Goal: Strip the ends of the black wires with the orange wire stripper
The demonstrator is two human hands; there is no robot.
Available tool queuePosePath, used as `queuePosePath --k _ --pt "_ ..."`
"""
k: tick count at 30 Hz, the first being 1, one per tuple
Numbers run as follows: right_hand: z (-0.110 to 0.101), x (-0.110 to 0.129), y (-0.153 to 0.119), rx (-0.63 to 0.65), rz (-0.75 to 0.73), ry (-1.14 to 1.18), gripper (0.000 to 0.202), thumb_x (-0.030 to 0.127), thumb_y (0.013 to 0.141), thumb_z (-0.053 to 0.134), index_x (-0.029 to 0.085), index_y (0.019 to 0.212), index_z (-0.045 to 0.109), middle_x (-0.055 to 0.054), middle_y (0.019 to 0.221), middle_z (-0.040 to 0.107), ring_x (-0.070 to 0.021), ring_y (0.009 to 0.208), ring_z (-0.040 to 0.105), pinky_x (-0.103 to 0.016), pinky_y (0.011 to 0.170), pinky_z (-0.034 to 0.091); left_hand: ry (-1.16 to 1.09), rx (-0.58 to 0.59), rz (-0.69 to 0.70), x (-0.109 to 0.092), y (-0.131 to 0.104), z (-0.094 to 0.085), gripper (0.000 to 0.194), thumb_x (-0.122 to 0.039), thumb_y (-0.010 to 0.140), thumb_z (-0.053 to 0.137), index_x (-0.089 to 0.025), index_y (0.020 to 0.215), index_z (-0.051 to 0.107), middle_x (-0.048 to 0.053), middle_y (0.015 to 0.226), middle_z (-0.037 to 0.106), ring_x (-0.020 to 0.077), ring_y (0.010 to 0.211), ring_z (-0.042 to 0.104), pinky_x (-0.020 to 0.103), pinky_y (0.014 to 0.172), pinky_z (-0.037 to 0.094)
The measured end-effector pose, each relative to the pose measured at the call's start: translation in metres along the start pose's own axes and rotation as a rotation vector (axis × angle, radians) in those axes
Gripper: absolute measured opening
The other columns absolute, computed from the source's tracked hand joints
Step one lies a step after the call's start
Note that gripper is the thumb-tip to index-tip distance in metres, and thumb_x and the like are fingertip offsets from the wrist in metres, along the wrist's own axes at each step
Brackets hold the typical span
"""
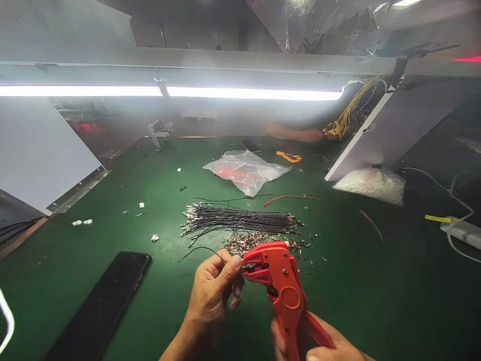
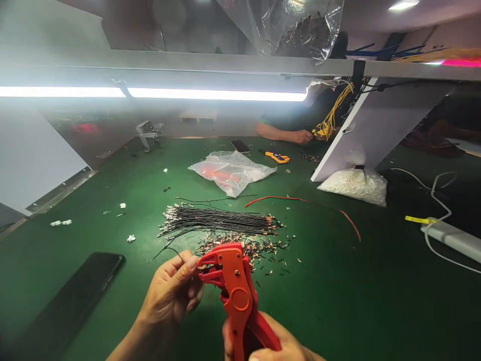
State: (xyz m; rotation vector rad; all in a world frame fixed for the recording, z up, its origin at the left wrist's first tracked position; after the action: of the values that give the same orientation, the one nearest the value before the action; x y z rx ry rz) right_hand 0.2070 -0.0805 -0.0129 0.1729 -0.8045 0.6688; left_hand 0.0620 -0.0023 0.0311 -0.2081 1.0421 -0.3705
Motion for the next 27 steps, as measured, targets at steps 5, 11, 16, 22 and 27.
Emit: queuePosePath --k 5,11,16,22,27 --pt "0.003 0.000 0.002 0.078 -0.004 -0.077 0.037 0.041 0.077 0.073 0.013 0.094 0.055 0.001 0.071 0.048 -0.0083 0.055 0.036 -0.021 0.049 0.027 -0.012 -0.012 -0.053 0.005 -0.001 -0.002 0.054 -0.057 0.063 0.083 -0.019 0.061 0.044 -0.011 0.038 0.039 0.0020 0.035 0.028 0.015 0.036 0.022" --pt "0.004 0.004 0.001 0.041 0.011 -0.235 0.040 0.048 0.080 0.069 0.014 0.093 0.053 0.000 0.074 0.048 -0.0105 0.061 0.038 -0.022 0.054 0.029 -0.032 0.023 -0.127 0.010 -0.001 -0.003 0.050 -0.057 0.071 0.076 -0.018 0.061 0.047 -0.011 0.040 0.031 0.0021 0.036 0.024 0.016 0.038 0.016" --pt "0.003 0.003 0.001 0.014 -0.001 -0.224 0.040 0.049 0.080 0.070 0.015 0.092 0.052 0.000 0.075 0.046 -0.0106 0.062 0.038 -0.022 0.055 0.029 -0.058 0.049 -0.162 0.011 -0.002 -0.002 0.045 -0.052 0.073 0.075 -0.018 0.061 0.049 -0.011 0.039 0.031 0.0024 0.037 0.019 0.018 0.040 0.013" --pt "0.010 0.006 0.004 -0.004 0.037 -0.273 0.047 0.052 0.077 0.071 0.013 0.098 0.054 -0.003 0.079 0.049 -0.0128 0.067 0.040 -0.025 0.060 0.031 -0.213 0.059 -0.245 0.013 -0.005 0.002 0.043 -0.048 0.070 0.079 -0.017 0.060 0.050 -0.012 0.039 0.029 0.0031 0.040 0.021 0.018 0.044 0.018" --pt "0.004 0.004 0.000 -0.033 0.065 -0.269 0.050 0.053 0.076 0.072 0.013 0.101 0.055 -0.003 0.080 0.051 -0.0132 0.068 0.041 -0.026 0.063 0.033 -0.234 0.115 -0.265 0.017 -0.007 0.004 0.045 -0.050 0.067 0.081 -0.018 0.062 0.050 -0.012 0.038 0.030 0.0033 0.039 0.018 0.018 0.041 0.012"
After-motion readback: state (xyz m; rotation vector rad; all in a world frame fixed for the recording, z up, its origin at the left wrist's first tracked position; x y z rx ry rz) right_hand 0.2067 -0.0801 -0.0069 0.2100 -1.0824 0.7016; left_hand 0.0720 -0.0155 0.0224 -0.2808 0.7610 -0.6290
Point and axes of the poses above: each hand's wrist, its own y-axis towards the middle knuckle, its own z-axis out of the palm, x = y × z, the point moved 5 cm from there along y, towards the middle knuckle
